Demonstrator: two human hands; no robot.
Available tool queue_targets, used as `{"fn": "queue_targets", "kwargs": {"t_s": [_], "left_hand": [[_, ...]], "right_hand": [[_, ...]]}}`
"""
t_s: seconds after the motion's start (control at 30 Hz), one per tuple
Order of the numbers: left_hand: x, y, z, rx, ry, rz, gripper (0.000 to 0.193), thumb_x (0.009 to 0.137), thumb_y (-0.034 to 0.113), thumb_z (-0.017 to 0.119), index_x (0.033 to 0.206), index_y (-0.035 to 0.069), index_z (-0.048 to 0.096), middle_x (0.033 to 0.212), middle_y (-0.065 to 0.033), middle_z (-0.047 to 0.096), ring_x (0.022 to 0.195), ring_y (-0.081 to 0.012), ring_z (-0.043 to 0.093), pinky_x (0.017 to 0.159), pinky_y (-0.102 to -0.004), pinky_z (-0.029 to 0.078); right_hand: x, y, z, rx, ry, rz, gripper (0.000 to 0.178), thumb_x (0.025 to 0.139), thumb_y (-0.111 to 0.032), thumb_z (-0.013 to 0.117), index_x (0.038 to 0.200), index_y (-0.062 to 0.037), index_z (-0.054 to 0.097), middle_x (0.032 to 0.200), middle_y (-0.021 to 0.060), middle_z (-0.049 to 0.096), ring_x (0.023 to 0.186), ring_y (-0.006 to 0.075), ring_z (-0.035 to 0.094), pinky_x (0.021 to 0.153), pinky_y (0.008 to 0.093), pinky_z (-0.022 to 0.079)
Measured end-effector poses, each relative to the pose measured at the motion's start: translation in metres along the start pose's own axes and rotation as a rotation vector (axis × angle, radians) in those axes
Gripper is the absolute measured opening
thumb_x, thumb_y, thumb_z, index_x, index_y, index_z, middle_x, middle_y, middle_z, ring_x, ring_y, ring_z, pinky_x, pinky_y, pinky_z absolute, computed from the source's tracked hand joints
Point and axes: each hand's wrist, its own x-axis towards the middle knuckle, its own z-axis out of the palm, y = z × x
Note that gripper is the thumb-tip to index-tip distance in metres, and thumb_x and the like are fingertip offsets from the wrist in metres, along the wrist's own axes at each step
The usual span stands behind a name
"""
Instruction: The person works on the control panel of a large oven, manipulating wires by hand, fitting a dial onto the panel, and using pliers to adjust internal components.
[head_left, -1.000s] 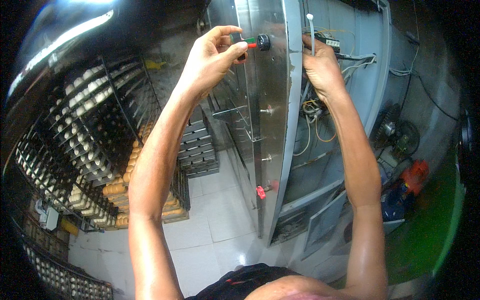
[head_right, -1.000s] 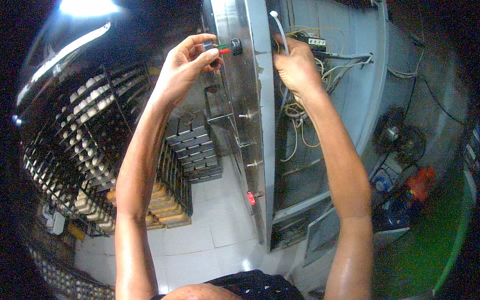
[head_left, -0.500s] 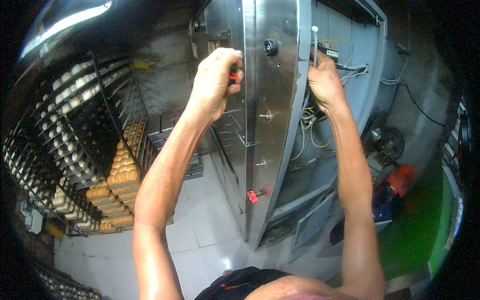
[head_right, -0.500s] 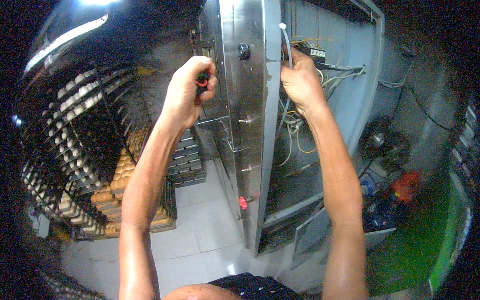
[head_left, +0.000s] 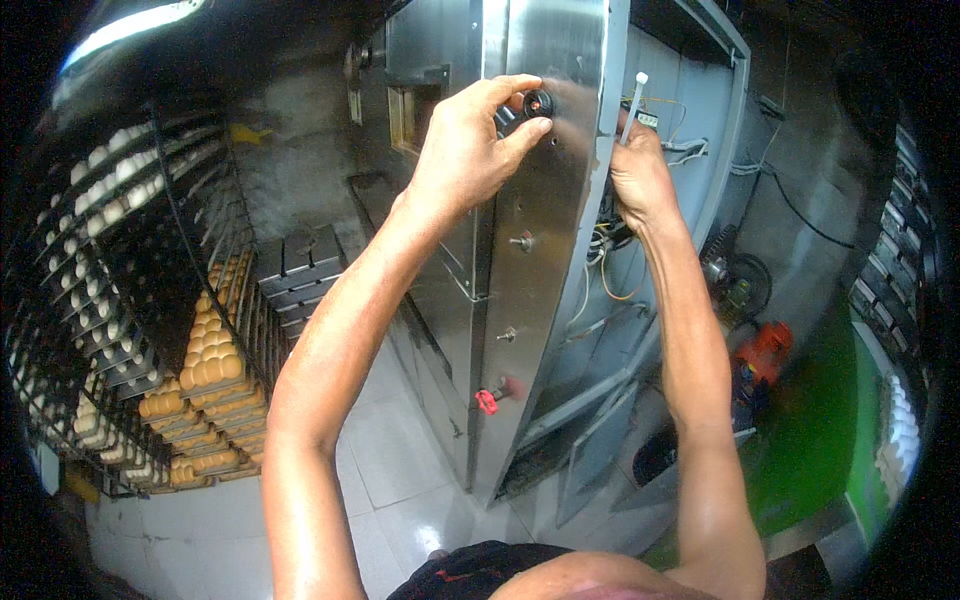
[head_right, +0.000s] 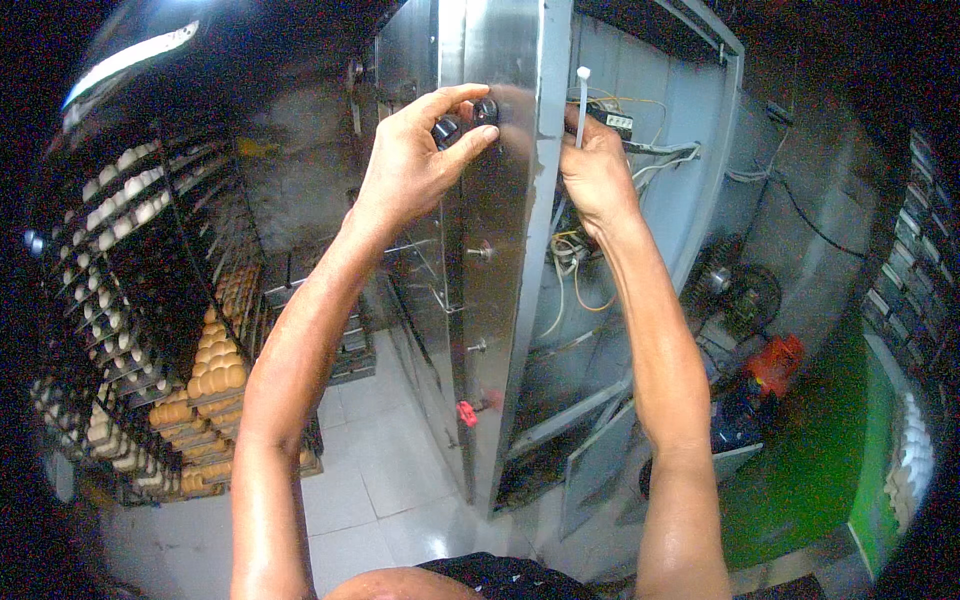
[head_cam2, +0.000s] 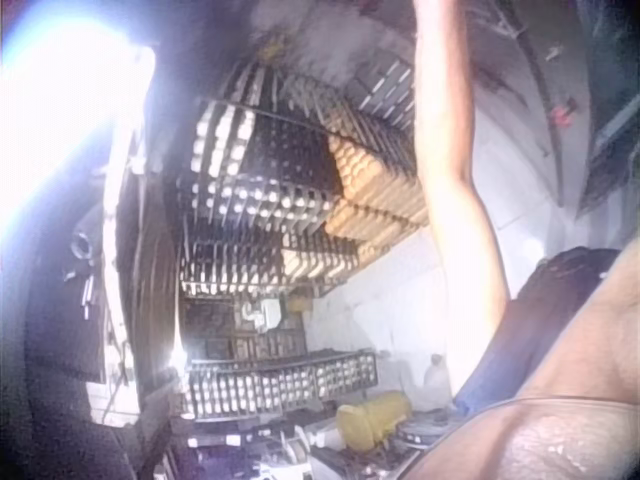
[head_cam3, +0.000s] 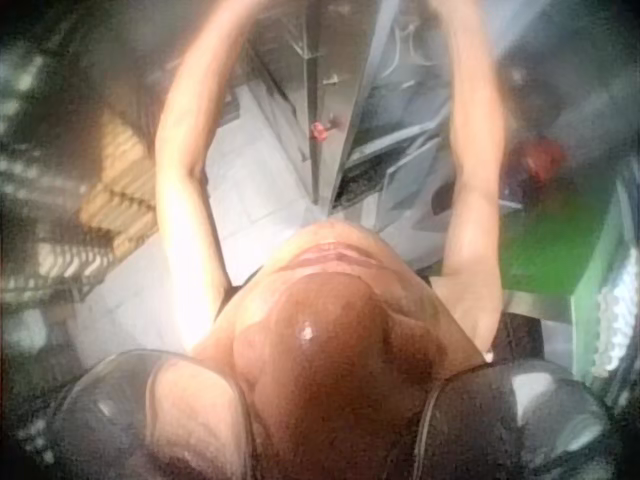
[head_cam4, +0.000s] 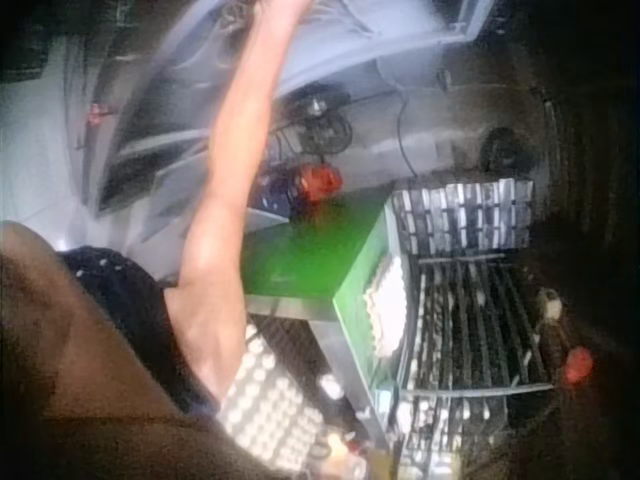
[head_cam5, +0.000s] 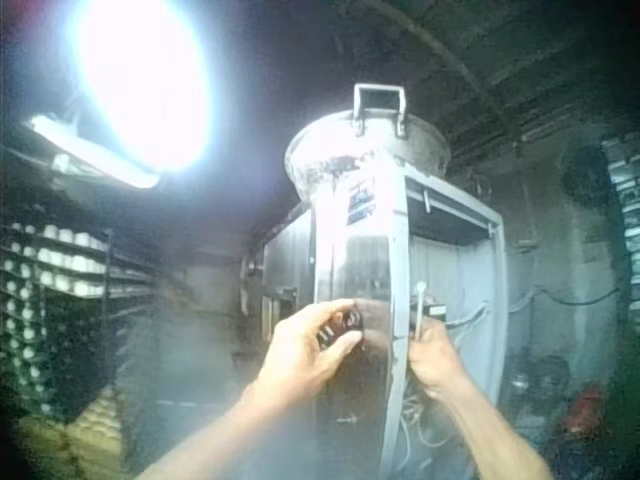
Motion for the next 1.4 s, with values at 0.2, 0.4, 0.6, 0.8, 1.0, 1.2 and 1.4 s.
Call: {"fn": "queue_targets", "kwargs": {"t_s": [0.2, 0.4, 0.6, 0.8, 1.0, 1.2, 1.4], "left_hand": [[0.01, -0.007, -0.009, 0.113, -0.042, 0.175, 0.038, 0.087, 0.022, 0.079, 0.118, 0.004, 0.069, 0.105, -0.0159, 0.071, 0.097, -0.0317, 0.071, 0.084, -0.0381, 0.056], [0.015, -0.011, -0.002, 0.15, -0.057, 0.229, 0.034, 0.09, 0.019, 0.075, 0.115, 0.001, 0.063, 0.104, -0.0191, 0.07, 0.096, -0.0368, 0.069, 0.083, -0.0412, 0.056], [0.013, -0.011, -0.013, 0.195, -0.061, 0.274, 0.032, 0.092, 0.018, 0.072, 0.116, 0.002, 0.061, 0.107, -0.0194, 0.067, 0.092, -0.0379, 0.068, 0.079, -0.0433, 0.055], [-0.014, -0.005, -0.05, 0.154, -0.082, 0.274, 0.036, 0.089, 0.014, 0.074, 0.121, 0.003, 0.061, 0.109, -0.0182, 0.066, 0.1, -0.0358, 0.067, 0.086, -0.0409, 0.053], [-0.115, 0.05, -0.069, -0.095, -0.229, 0.057, 0.049, 0.079, 0.004, 0.08, 0.124, 0.001, 0.062, 0.118, -0.0173, 0.066, 0.111, -0.0358, 0.066, 0.097, -0.0416, 0.053], [-0.193, 0.088, -0.068, -0.303, -0.503, -0.214, 0.049, 0.08, 0.007, 0.082, 0.125, 0.004, 0.062, 0.118, -0.0175, 0.067, 0.111, -0.0347, 0.067, 0.094, -0.0409, 0.057], [-0.219, 0.085, -0.048, -0.454, -0.503, -0.294, 0.045, 0.088, 0.013, 0.077, 0.129, 0.007, 0.059, 0.122, -0.0164, 0.064, 0.102, -0.0296, 0.069, 0.077, -0.0365, 0.061]], "right_hand": [[0.001, -0.003, 0.004, 0.015, -0.005, 0.016, 0.03, 0.092, -0.002, 0.068, 0.122, -0.0018, 0.069, 0.113, 0.0055, 0.073, 0.097, 0.0134, 0.067, 0.087, 0.0276, 0.052], [0.001, -0.002, 0.001, -0.001, 0.009, 0.019, 0.03, 0.091, 0.0, 0.068, 0.121, -0.0015, 0.069, 0.11, 0.0049, 0.074, 0.094, 0.0127, 0.067, 0.085, 0.0273, 0.053], [0.001, -0.002, 0.003, 0.003, 0.019, 0.016, 0.03, 0.092, -0.001, 0.067, 0.122, -0.0011, 0.069, 0.108, 0.0039, 0.074, 0.091, 0.0115, 0.066, 0.083, 0.0269, 0.052], [-0.003, -0.002, 0.004, -0.003, 0.017, 0.034, 0.032, 0.093, -0.003, 0.068, 0.125, -0.0012, 0.068, 0.108, 0.0034, 0.073, 0.091, 0.0117, 0.066, 0.082, 0.0266, 0.052], [-0.004, 0.002, -0.002, -0.032, -0.03, 0.006, 0.034, 0.094, -0.005, 0.069, 0.127, -0.0014, 0.066, 0.112, 0.0042, 0.072, 0.093, 0.0118, 0.066, 0.084, 0.0273, 0.053], [-0.009, 0.004, 0.005, 0.033, 0.054, 0.041, 0.039, 0.095, -0.008, 0.069, 0.133, -0.0009, 0.062, 0.098, 0.0013, 0.07, 0.074, 0.007, 0.061, 0.064, 0.0237, 0.049], [-0.037, -0.016, -0.007, -0.066, 0.231, 0.052, 0.042, 0.1, -0.014, 0.066, 0.138, -0.001, 0.057, 0.087, 0.0017, 0.068, 0.049, 0.0005, 0.038, 0.043, 0.0194, 0.028]]}}
